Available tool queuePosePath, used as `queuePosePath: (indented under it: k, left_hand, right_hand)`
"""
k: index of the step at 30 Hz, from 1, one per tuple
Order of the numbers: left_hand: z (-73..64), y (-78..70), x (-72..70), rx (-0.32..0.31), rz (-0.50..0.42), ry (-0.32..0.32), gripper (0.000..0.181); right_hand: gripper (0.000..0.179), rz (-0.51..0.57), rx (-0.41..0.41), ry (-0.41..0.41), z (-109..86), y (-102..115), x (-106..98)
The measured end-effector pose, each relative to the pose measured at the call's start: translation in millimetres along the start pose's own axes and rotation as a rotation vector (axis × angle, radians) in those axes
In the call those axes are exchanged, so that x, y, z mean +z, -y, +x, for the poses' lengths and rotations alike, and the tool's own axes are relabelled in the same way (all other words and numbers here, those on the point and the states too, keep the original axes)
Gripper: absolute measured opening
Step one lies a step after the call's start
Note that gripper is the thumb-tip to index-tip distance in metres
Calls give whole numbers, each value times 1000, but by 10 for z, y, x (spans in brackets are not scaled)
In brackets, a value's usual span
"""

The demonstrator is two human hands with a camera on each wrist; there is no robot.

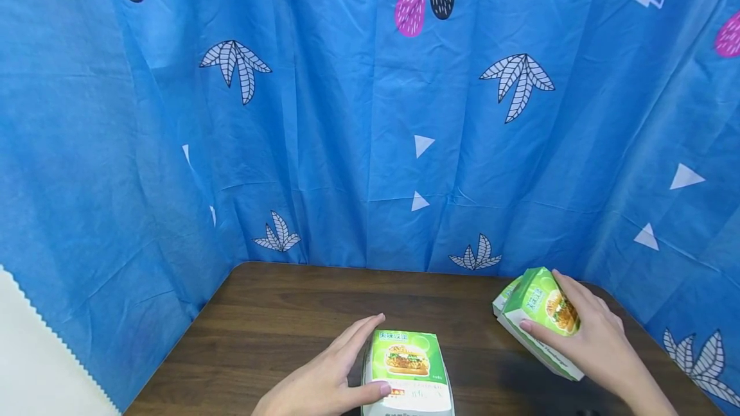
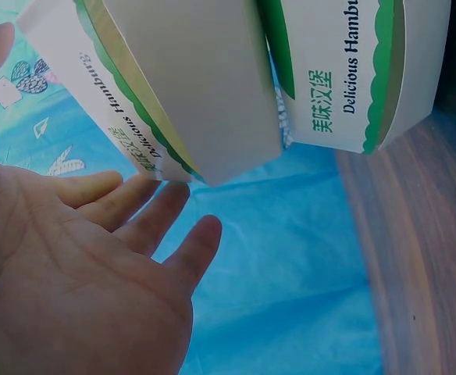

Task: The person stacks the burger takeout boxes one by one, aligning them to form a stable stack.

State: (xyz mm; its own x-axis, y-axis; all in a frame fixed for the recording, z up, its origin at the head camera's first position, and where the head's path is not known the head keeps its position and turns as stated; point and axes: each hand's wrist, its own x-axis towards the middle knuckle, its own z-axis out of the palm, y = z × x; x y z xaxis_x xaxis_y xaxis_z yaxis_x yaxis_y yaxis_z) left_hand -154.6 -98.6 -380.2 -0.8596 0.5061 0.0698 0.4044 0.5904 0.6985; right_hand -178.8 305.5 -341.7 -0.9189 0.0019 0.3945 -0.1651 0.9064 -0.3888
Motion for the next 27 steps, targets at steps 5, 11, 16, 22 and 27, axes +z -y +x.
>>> queuePosePath:
  k: [5,11,16,22,27]
  left_hand:
    - [-3,7,7,2,0,3,79]
    - [-2,-2,13,-31,-28,25,80]
    - [0,-9,19,-48,-36,31,82]
    - [2,-14,19,-51,-57,41,82]
    - [10,-20,21,-41,-35,31,84]
  right_hand:
    - [105,8,-18,-28,-22,74,9]
    - [105,19,-50,-50,-41,169,17]
    - [105,29,-82,-72,-56,228,15]
    - [102,25,-95,-68,-76,281,4]
    - [98,32,-100,-43,-94,333,-24]
